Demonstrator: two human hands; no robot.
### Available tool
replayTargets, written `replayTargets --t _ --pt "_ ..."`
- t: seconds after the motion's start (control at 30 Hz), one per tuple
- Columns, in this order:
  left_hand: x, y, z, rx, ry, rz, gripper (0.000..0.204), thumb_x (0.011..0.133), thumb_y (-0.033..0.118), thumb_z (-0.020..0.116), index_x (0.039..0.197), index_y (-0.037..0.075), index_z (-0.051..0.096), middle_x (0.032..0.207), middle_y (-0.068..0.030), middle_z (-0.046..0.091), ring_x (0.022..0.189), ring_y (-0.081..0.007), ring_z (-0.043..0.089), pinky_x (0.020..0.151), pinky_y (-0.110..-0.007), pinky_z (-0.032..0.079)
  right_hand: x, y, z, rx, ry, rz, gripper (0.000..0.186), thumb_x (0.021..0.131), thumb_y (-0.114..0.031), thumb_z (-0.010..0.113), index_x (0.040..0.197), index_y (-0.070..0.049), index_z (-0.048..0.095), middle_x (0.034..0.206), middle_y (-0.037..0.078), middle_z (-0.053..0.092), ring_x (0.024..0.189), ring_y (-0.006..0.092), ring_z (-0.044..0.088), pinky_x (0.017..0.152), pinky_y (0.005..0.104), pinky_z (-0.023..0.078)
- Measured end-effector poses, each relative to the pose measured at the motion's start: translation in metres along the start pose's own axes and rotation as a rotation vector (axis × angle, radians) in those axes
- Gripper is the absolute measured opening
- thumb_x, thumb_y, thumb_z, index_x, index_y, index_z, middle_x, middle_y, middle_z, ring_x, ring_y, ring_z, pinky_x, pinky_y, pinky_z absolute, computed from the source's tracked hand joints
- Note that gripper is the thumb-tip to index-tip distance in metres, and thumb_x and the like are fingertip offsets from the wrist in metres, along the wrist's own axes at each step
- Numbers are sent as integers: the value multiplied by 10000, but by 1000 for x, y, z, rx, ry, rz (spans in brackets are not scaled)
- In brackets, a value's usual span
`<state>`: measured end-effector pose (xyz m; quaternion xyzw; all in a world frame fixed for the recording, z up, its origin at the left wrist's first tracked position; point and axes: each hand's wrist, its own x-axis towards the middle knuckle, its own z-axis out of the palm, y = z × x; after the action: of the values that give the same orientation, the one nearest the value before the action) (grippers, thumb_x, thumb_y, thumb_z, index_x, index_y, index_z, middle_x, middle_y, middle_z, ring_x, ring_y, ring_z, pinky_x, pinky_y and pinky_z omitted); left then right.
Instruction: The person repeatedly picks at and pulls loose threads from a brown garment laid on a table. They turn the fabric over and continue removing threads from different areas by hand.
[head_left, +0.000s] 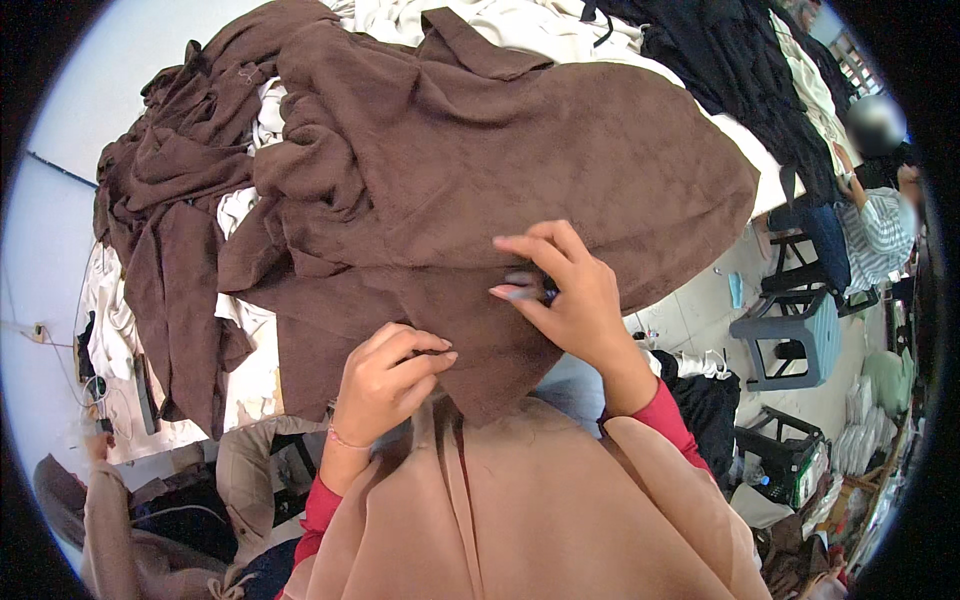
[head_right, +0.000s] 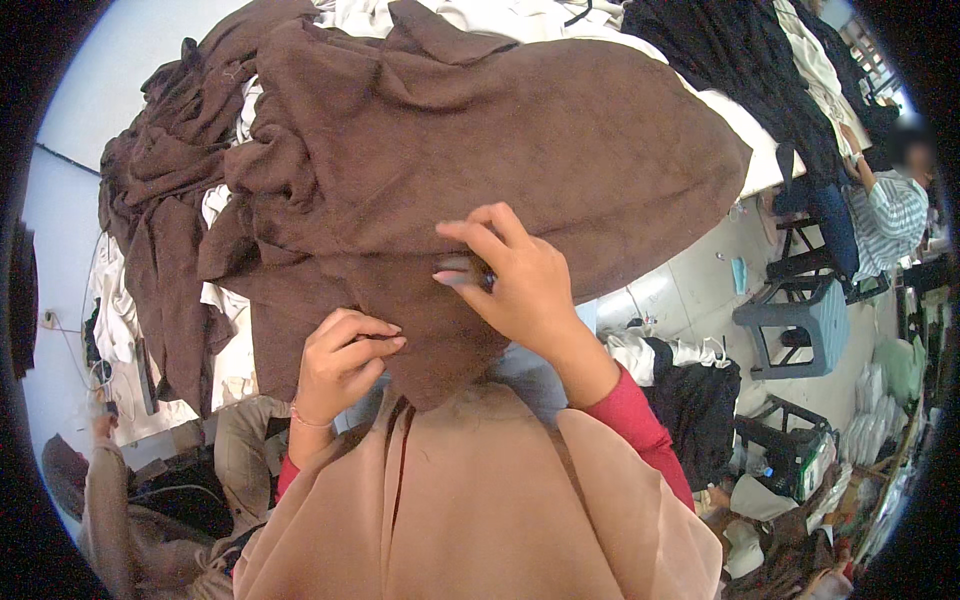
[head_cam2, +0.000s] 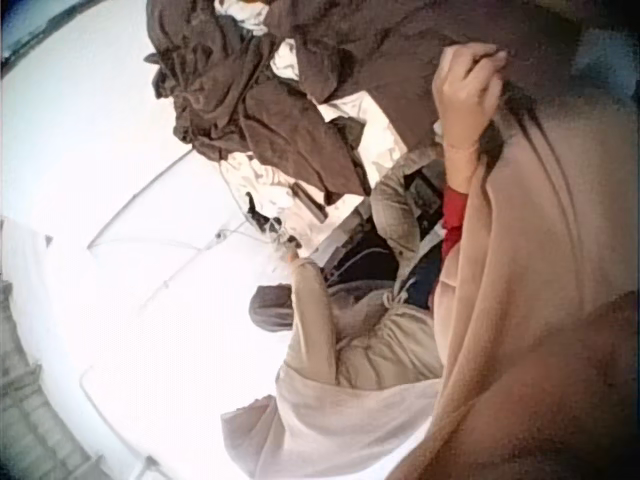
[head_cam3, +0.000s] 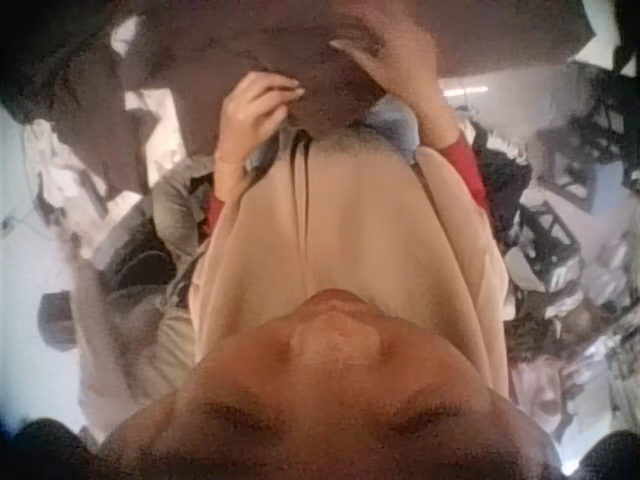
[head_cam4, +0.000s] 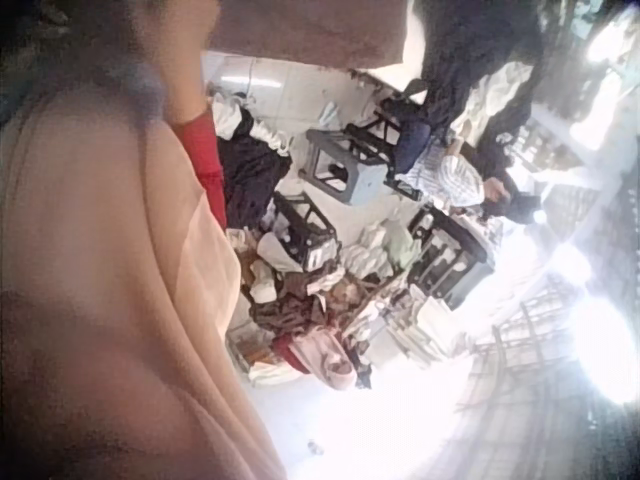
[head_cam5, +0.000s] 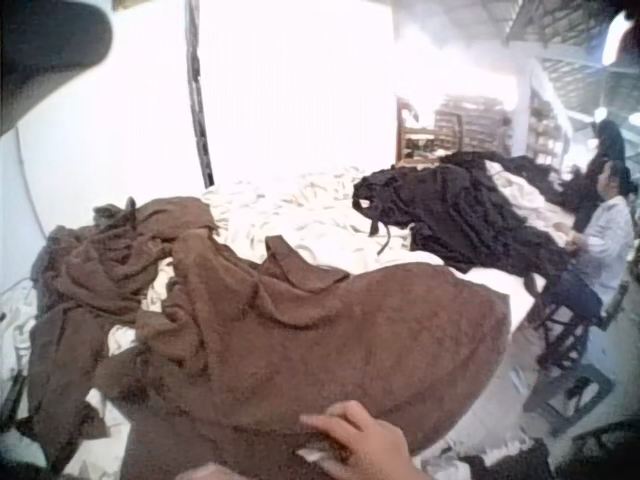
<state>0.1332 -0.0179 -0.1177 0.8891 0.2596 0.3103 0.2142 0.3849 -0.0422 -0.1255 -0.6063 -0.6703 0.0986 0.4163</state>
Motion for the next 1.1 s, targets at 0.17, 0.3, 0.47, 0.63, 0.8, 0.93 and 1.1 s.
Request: replayTargets --t 0.17,0.3,0.47,0.63,0.8,0.93,1.1 --pt "4 -4 4 6 -15 -11 158 710 -22 739 851 49 728 943 -50 703 835 -238 674 720 -356 555 19 19 22 114 4 -11 272 818 -181 828 1068 -123 738 885 63 631 756 206 644 668 323 519" --pt "2 -6 3 -5 -38 -35 158 715 -18 731 854 57 733 942 -43 700 845 -236 670 745 -365 551 14 34 8 555 116 40 106 908 -181 738 900 -84 696 819 25 615 659 192 586 613 326 481" --pt "1 -11 6 -4 -54 -45 166 706 -14 731 852 64 736 927 -38 693 840 -237 657 750 -364 537 -4 55 -44 1591 7 70 342 953 -267 679 685 -78 581 720 7 582 573 135 477 546 315 373" --pt "1 -14 8 -14 -69 -53 185 694 -18 726 855 72 740 928 -35 693 830 -234 648 744 -359 531 6 54 -53 828 23 -160 164 849 -202 797 817 -66 711 773 14 621 661 180 581 612 357 467" --pt "0 -14 8 -12 -93 -93 196 698 -22 716 866 76 746 936 -41 695 855 -241 648 759 -362 530 9 37 -12 69 5 3 282 742 4 834 1004 -93 800 943 11 628 764 126 574 597 252 400" --pt "-2 -13 6 -19 -92 -106 233 676 -40 698 872 65 767 937 -56 717 863 -245 662 773 -364 529 -1 58 -23 422 8 35 171 771 -4 834 917 -64 769 912 38 610 821 150 610 720 272 473" --pt "4 -9 -3 -43 -109 -114 205 705 -26 706 888 51 754 954 -62 705 875 -250 653 784 -368 529 -23 96 -74 779 224 81 234 841 -145 813 707 -48 648 779 42 587 774 157 541 684 278 395"
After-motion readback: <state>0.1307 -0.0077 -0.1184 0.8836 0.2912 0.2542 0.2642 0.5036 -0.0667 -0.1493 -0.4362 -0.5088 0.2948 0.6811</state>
